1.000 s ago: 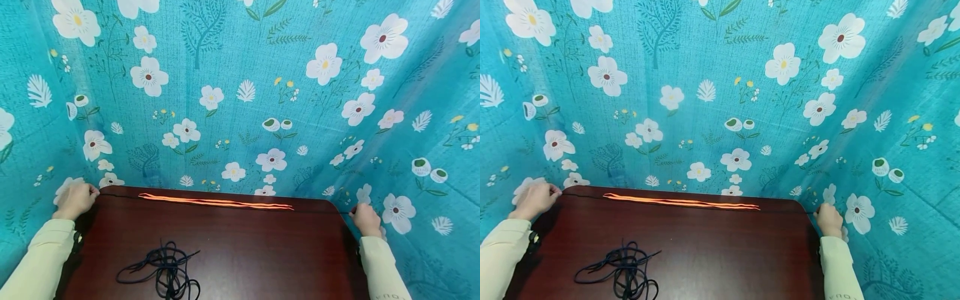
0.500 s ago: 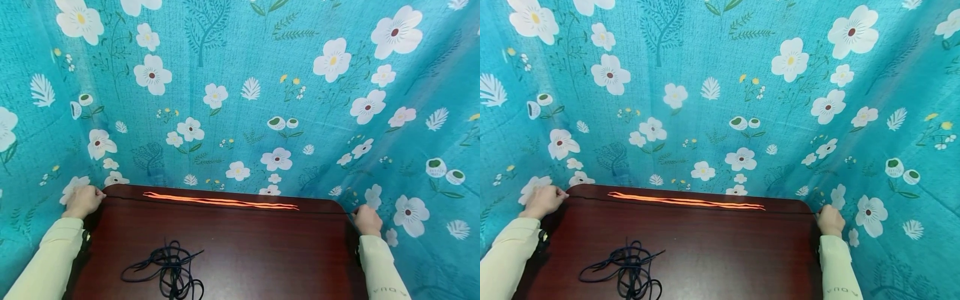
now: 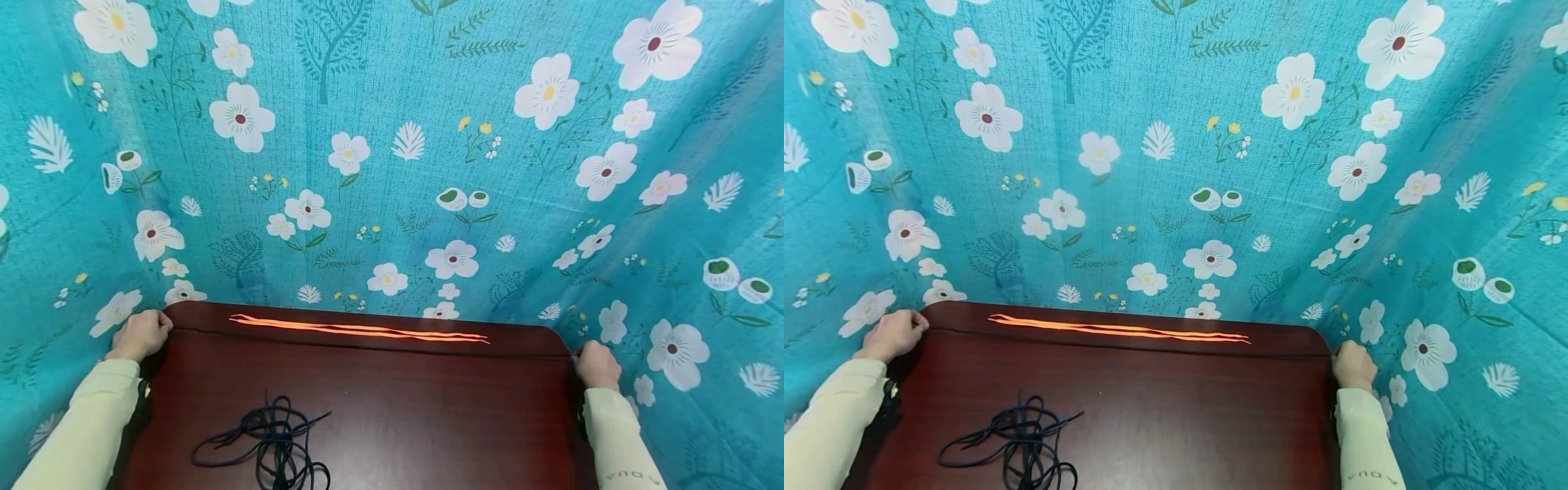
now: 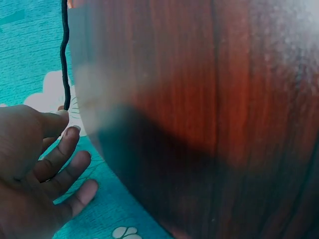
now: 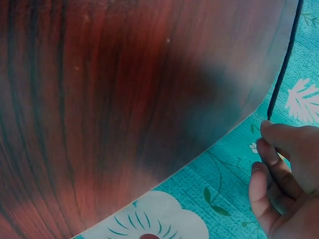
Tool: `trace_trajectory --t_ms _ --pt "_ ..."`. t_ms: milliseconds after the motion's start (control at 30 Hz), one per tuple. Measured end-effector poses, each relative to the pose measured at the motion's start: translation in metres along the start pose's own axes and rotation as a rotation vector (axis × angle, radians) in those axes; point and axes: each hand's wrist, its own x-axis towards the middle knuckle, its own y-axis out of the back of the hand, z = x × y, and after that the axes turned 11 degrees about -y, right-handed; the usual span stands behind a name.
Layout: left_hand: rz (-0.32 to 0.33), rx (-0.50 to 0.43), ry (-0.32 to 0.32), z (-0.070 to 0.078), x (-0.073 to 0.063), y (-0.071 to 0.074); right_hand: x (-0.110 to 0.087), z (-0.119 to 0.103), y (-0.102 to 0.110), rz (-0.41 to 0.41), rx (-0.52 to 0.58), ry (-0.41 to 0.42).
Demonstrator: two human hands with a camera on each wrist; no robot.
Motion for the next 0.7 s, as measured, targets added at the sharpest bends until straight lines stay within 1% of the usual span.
trace_trajectory --t_ms 67,200,333,500,600,700 --pt "0.001 -0.003 -0.001 -0.001 0.0 -0.002 0.003 0.001 -0.003 -0.014 0.001 -0.009" --pt "0.025 -0.001 -0.009 -0.004 0.002 -0.006 0.007 0.002 -0.007 -0.025 0.009 -0.019" --pt "0.046 -0.005 -0.003 -0.006 0.004 -0.011 0.009 0.004 -0.013 -0.034 0.044 -0.032" --pt "0.032 -0.02 -0.001 -0.006 0.005 -0.019 0.011 0.009 -0.021 -0.078 0.086 -0.071" --pt "0.032 -0.021 0.006 -0.005 0.004 -0.019 0.01 0.01 -0.024 -0.104 0.1 -0.072" --pt "0.031 -0.024 0.026 -0.004 0.003 -0.016 0.006 0.009 -0.024 -0.112 0.096 -0.054"
